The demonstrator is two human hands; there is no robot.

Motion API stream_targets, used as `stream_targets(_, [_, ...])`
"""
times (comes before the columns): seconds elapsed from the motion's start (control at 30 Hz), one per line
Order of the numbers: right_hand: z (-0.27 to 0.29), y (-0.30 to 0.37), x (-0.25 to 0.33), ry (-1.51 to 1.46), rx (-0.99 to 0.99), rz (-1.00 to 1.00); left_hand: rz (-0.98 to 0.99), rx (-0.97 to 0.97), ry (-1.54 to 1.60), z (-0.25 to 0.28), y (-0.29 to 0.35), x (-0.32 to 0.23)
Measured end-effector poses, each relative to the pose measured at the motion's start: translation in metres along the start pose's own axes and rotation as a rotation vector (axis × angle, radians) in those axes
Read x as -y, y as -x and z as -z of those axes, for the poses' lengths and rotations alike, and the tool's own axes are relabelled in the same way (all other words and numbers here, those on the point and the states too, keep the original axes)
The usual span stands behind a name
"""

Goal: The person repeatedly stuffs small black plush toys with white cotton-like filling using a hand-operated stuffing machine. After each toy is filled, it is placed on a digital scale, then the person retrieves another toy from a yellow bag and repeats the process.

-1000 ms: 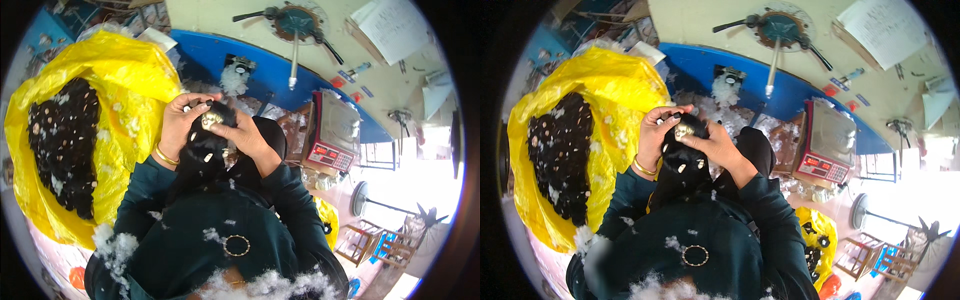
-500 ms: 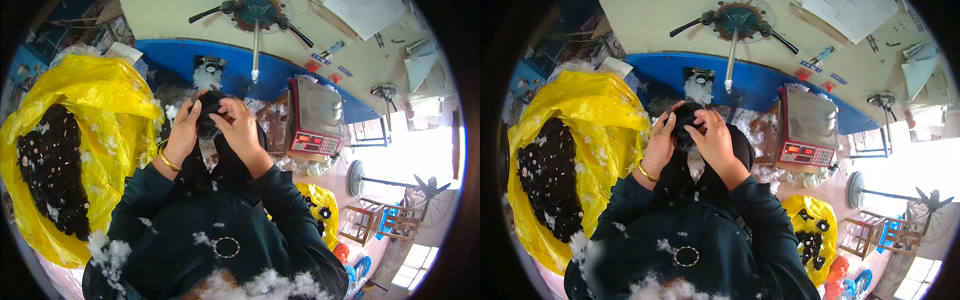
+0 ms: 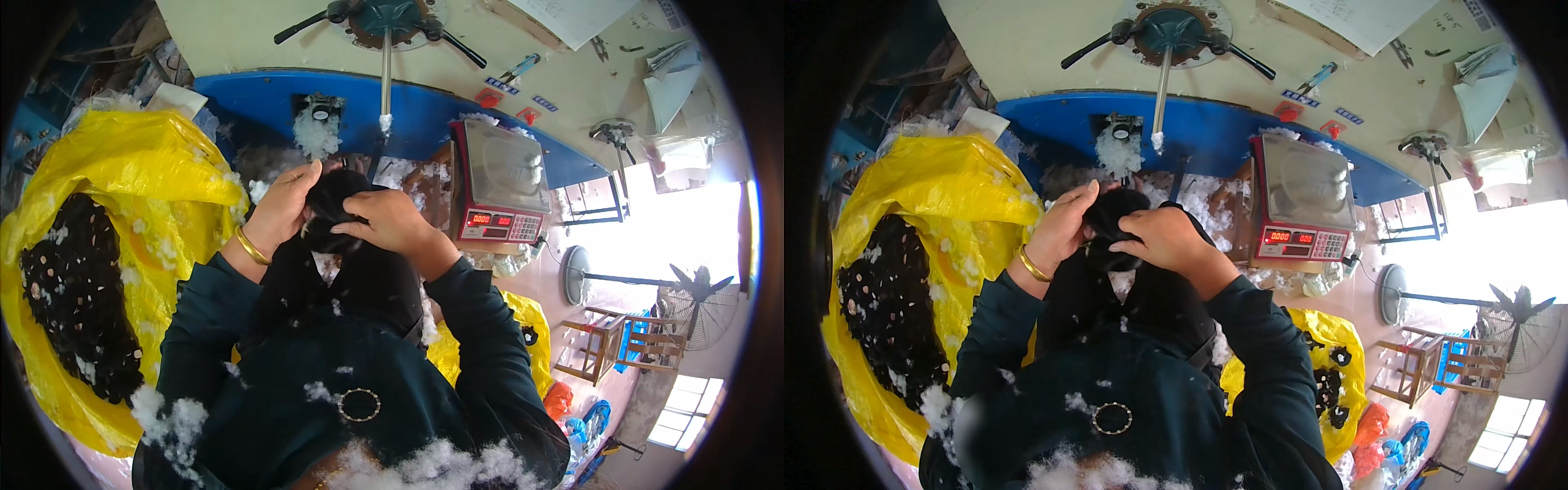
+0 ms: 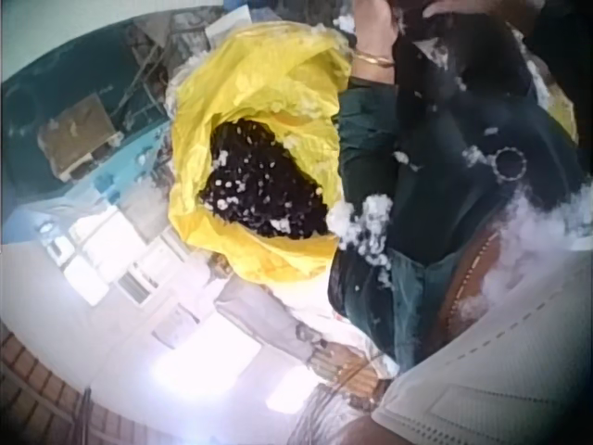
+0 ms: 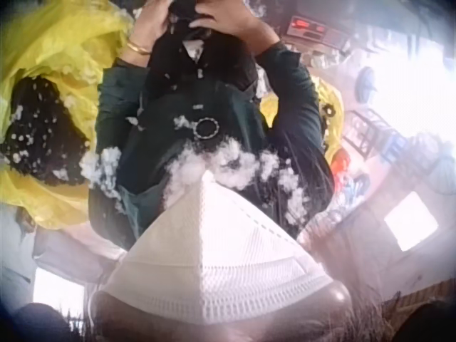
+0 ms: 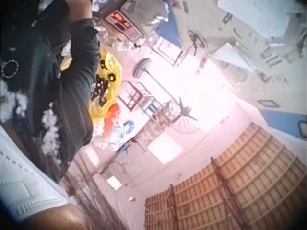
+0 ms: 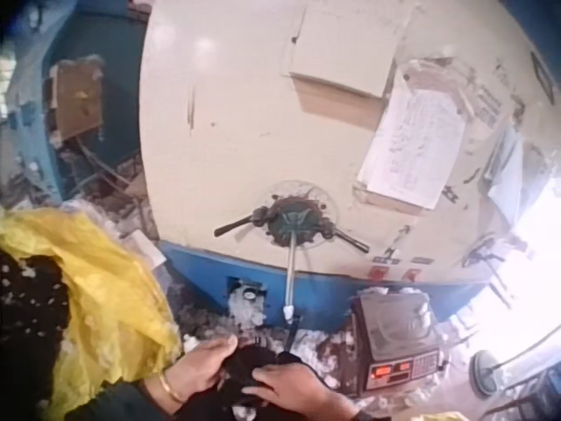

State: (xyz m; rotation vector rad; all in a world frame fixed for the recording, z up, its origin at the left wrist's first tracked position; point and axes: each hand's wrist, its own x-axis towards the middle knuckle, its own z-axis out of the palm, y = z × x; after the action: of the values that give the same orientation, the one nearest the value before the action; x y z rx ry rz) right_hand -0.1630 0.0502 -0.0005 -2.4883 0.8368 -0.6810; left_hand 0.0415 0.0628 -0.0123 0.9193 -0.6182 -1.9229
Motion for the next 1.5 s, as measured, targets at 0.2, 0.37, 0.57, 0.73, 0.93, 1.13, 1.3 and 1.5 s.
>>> stream_targets(0.2, [0.038,-0.047,-0.014,0.161,-0.423,-0.122,-0.111,-0.102,-0.105,-0.028,-0.017,-0.010])
stream_targets(0.37, [0.053,-0.098,-0.054,0.235,-0.565,-0.262,-0.367,-0.099,-0.358,-0.055,-0.033,-0.011])
stream_targets(0.57, [0.063,-0.156,-0.110,0.292,-0.609,-0.291,-0.680,-0.254,-0.903,-0.056,-0.064,-0.025])
stream_targets(0.73, [0.056,-0.142,-0.104,0.280,-0.603,-0.277,-0.823,-0.315,-1.260,-0.060,-0.056,-0.022])
stream_targets(0.93, [0.048,-0.106,-0.065,0.199,-0.610,-0.299,-0.894,-0.214,-1.130,-0.042,-0.046,-0.004])
stream_targets(1.13, [0.061,-0.136,-0.079,0.181,-0.561,-0.460,-0.124,0.130,0.257,-0.024,-0.080,-0.028])
stream_targets(1.3, [0.058,-0.166,-0.096,0.240,-0.584,-0.546,-0.299,0.033,0.139,-0.052,-0.087,-0.025])
stream_targets(1.5, [0.052,-0.121,-0.056,0.197,-0.515,-0.538,-0.591,-0.226,-0.792,-0.060,-0.058,0.012])
